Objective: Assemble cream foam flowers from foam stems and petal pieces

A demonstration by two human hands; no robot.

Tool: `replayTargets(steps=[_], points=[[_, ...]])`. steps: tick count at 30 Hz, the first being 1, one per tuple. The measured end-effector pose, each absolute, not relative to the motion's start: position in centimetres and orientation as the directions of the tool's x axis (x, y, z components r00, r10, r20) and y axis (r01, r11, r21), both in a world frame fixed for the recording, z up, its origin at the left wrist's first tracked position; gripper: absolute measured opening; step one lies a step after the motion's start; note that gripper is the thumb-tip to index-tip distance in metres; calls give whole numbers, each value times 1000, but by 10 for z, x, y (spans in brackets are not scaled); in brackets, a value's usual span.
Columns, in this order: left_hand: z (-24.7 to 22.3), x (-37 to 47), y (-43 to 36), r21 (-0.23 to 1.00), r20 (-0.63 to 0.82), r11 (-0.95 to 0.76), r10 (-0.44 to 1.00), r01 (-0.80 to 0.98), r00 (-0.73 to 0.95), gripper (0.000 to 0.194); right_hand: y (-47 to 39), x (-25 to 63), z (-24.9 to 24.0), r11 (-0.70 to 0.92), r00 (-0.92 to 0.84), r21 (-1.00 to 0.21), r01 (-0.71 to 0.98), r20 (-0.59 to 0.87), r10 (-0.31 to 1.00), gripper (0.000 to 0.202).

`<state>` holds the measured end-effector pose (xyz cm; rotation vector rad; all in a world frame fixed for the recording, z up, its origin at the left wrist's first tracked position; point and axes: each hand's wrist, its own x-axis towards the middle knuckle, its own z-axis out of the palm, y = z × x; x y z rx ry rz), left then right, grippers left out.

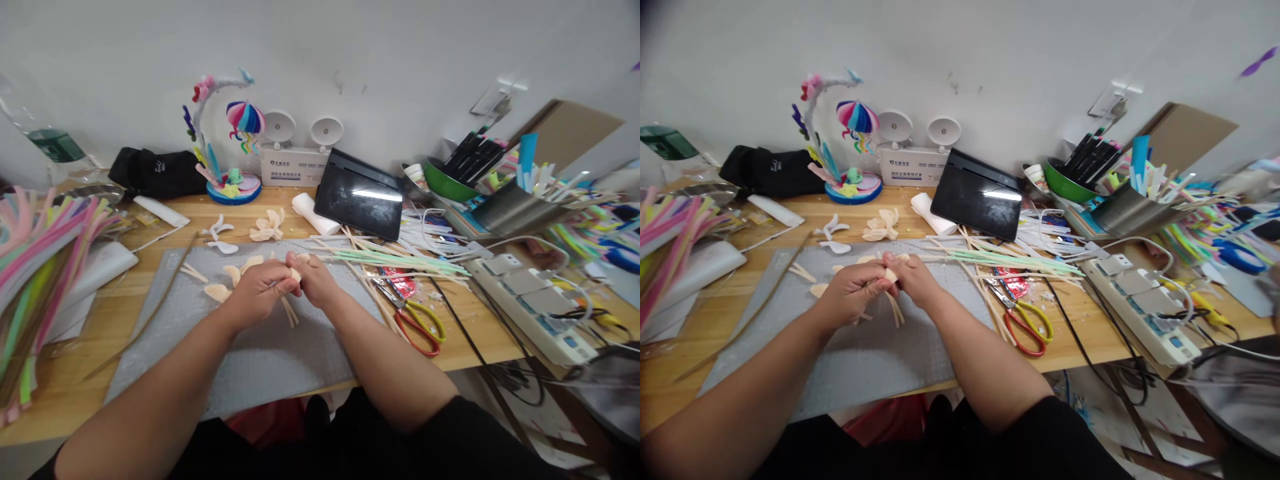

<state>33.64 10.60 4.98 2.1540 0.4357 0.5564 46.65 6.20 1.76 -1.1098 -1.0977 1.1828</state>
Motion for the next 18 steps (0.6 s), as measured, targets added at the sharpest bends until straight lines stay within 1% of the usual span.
replayTargets(steps=[4,7,9,12,15,18], points=[[48,337,112,856,189,-505,509,113,839,32,65,466,13,59,153,-972,-228,25,988,51],[47,336,117,862,174,-497,474,99,863,32,65,467,13,74,168,-954,-290,26,986,53],[46,336,119,857,168,-507,439,89,883,32,65,468,14,67,183,-953,-295,12,983,52],[43,335,122,813,250,-582,407,38,879,33,65,468,14,56,191,-956,-287,0,982,46],[41,334,122,734,370,-679,439,33,819,36,65,462,11,17,132,-947,-320,-26,991,44],[40,334,122,730,386,-682,467,46,795,37,65,456,8,1,80,-933,-360,-29,996,46]])
